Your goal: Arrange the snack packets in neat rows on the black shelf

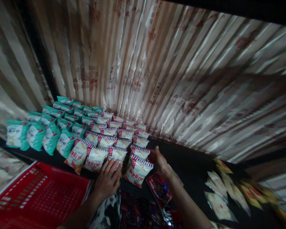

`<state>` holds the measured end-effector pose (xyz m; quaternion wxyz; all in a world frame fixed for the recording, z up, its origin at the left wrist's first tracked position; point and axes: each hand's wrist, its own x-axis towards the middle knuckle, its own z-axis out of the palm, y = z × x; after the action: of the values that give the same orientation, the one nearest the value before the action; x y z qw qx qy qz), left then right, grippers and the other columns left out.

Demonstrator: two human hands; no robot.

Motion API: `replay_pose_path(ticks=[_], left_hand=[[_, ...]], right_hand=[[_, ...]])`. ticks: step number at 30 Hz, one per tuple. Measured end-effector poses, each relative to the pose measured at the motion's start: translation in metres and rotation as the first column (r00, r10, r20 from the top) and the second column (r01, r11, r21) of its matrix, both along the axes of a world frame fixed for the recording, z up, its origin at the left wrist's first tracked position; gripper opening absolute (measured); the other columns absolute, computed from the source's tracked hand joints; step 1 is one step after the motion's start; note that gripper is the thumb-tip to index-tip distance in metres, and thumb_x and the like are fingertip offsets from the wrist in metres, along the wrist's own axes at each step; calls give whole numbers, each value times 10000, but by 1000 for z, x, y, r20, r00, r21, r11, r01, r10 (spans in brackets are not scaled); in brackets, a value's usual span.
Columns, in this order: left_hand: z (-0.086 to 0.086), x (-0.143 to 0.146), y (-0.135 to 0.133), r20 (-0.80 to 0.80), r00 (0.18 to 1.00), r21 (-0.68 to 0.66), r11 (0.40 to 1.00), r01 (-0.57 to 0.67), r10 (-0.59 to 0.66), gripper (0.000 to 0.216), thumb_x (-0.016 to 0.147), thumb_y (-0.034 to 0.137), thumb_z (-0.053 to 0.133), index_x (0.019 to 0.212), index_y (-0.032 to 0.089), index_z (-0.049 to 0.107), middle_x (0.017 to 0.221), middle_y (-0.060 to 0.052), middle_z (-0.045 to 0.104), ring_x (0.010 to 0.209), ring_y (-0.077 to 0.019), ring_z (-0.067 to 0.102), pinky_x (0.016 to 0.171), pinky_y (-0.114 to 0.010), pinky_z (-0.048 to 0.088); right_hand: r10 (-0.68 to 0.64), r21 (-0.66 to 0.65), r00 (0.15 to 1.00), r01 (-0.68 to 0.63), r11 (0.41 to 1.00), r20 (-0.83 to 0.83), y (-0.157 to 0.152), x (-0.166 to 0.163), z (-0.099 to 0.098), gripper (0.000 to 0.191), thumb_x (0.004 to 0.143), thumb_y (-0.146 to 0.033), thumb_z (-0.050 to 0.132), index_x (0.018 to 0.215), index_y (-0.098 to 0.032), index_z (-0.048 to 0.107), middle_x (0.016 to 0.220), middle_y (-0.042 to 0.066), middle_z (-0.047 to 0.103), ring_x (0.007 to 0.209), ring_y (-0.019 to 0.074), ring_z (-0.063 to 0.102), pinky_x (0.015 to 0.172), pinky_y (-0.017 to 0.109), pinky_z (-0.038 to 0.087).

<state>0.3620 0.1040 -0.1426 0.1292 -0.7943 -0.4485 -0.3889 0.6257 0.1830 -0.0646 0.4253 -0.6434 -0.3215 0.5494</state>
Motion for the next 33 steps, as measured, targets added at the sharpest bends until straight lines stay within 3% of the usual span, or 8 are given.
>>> replay_pose_path(ticks=[5, 11, 14, 17, 23, 26, 30, 33], left_hand=[[0, -1, 0, 1, 1000, 6, 1000, 20, -20, 476, 819, 269, 520, 1286, 191, 487, 1311, -83, 521, 1295, -249, 361, 1094, -430, 270], [-2, -2, -1, -4, 1000, -7, 1000, 8, -8, 484, 826, 277, 502, 1304, 206, 471, 1337, -73, 500, 1310, -244, 344, 1098, -428, 263], [-3, -2, -1, -22, 1000, -32, 999, 8, -9, 474, 833, 295, 500, 1296, 198, 485, 1342, -74, 499, 1314, -250, 338, 1099, -430, 258], [-3, -2, -1, -17, 1000, -31, 999, 13, -13, 451, 843, 294, 487, 1282, 193, 501, 1347, -75, 495, 1312, -256, 342, 1096, -443, 259], [0, -4, -3, -26, 999, 7, 999, 33, -32, 418, 855, 265, 477, 1269, 225, 515, 1339, -65, 503, 1319, -255, 332, 1097, -471, 247], [2, -6, -8, -45, 998, 5, 999, 49, -49, 427, 843, 261, 508, 1270, 278, 509, 1362, -61, 475, 1330, -269, 309, 1082, -503, 259], [-3, -3, -26, -55, 997, -8, 998, 60, -61, 469, 828, 263, 544, 1291, 303, 481, 1376, -70, 445, 1340, -289, 279, 1069, -510, 276], [-10, 2, -41, -20, 998, -26, 998, 58, -59, 489, 827, 247, 545, 1305, 307, 463, 1382, -74, 425, 1342, -296, 272, 1070, -514, 277]], right_hand=[[-47, 48, 998, 45, 998, 43, -10, -9, 0, 613, 863, -617, 288, 883, -147, 682, 908, 125, 724, 844, 239, 687, 823, 378, 521], [-218, 221, 959, 177, 959, 178, -73, -19, -14, 578, 810, -652, 352, 955, -187, 664, 1087, 104, 681, 1051, 264, 614, 939, 375, 466], [-187, 151, 980, 175, 973, 67, -91, -23, -26, 600, 821, -654, 311, 1000, -186, 641, 1096, 108, 677, 1040, 263, 621, 951, 401, 461], [-119, 140, 993, 121, 983, -24, -90, -28, -33, 612, 833, -651, 282, 1044, -185, 619, 1116, 108, 669, 1054, 258, 616, 942, 429, 465], [-12, 161, 994, 30, 986, -112, -78, -43, -24, 631, 859, -625, 202, 1009, -197, 642, 1083, 101, 682, 1082, 268, 599, 914, 441, 481], [-60, 172, 995, 72, 982, -74, -85, -48, -22, 604, 856, -613, 227, 1030, -201, 632, 1115, 90, 669, 1100, 265, 585, 926, 416, 477], [-202, 293, 978, 177, 940, 58, -116, -50, -25, 604, 817, -634, 357, 1135, -169, 575, 1216, 109, 605, 1130, 264, 555, 959, 395, 448], [-233, 391, 956, 147, 908, 180, -144, -54, -27, 587, 816, -622, 396, 1154, -177, 577, 1256, 109, 570, 1152, 259, 529, 991, 407, 416]])
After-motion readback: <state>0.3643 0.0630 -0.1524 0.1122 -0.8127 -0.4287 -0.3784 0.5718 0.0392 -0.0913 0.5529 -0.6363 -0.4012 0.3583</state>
